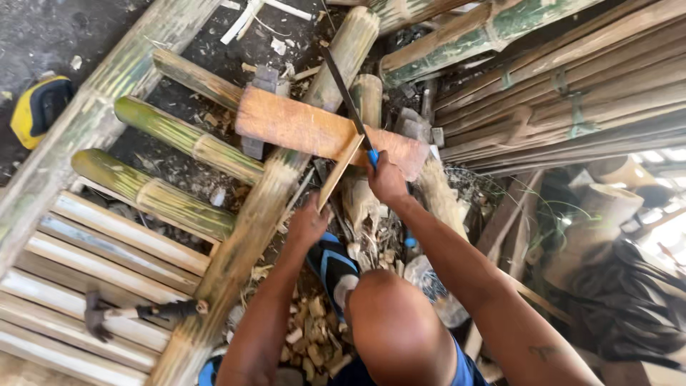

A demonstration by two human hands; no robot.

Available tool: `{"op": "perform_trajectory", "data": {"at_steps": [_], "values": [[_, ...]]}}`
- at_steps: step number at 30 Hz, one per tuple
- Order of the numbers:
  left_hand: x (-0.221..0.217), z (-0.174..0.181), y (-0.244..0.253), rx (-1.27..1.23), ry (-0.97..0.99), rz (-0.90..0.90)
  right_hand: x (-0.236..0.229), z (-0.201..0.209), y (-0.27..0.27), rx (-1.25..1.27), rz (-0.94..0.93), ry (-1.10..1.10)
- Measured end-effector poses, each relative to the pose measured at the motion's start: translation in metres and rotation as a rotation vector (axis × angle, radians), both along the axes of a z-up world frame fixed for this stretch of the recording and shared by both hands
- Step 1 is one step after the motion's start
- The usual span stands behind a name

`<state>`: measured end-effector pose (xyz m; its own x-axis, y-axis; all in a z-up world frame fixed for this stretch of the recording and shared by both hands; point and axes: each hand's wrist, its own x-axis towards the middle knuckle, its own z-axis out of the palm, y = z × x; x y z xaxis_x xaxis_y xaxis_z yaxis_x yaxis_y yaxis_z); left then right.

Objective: The person assembles a bamboo frame by cutting bamboo strips to length with a hand saw, placing them into a bamboo jig, and securing them with a hammer and nails. The person repeatedly measures, cuts, and hammers multiple strips into place.

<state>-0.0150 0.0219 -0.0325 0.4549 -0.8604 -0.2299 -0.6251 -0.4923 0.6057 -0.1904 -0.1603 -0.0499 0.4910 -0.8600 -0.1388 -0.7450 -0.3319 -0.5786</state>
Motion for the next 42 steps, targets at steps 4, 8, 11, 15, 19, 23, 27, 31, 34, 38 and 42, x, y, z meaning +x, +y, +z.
{"op": "perform_trajectory", "data": {"at_steps": [4,8,11,15,19,23,27,31,34,38,42], "values": [[0.009,0.042,0.049,0.011,-0.201,-0.071,-0.037,-0.043,0.015,0.043,-0.024,-0.214],[0.055,0.091,0.085,0.075,-0.572,-0.235,-0.058,-0.009,0.05,-0.082,-0.047,0.06],[0.087,0.12,0.121,0.099,-0.666,-0.277,-0.035,0.058,0.075,-0.424,0.115,-0.106],[0.126,0.139,0.173,0.083,-0.708,-0.255,0.048,0.128,0.116,-0.313,0.594,-0.367],[0.184,0.14,0.212,0.12,-0.737,-0.156,0.158,0.131,0.171,0.108,0.926,-0.295],[0.242,0.119,0.242,0.266,-0.78,-0.109,0.232,0.083,0.226,0.207,0.997,-0.262],[0.265,0.075,0.258,0.286,-0.629,0.092,0.274,0.026,0.254,0.236,0.918,-0.096],[0.245,0.036,0.264,0.345,-0.18,0.228,0.286,-0.002,0.266,0.24,0.91,-0.058],[0.231,0.017,0.259,0.306,-0.208,0.304,0.288,0.001,0.269,0.235,0.91,0.038],[0.222,0.006,0.251,0.322,-0.245,0.37,0.279,0.016,0.269,-0.031,0.935,0.109],[0.222,0.0,0.247,0.317,-0.263,0.399,0.274,0.013,0.258,-0.09,0.796,0.12]]}}
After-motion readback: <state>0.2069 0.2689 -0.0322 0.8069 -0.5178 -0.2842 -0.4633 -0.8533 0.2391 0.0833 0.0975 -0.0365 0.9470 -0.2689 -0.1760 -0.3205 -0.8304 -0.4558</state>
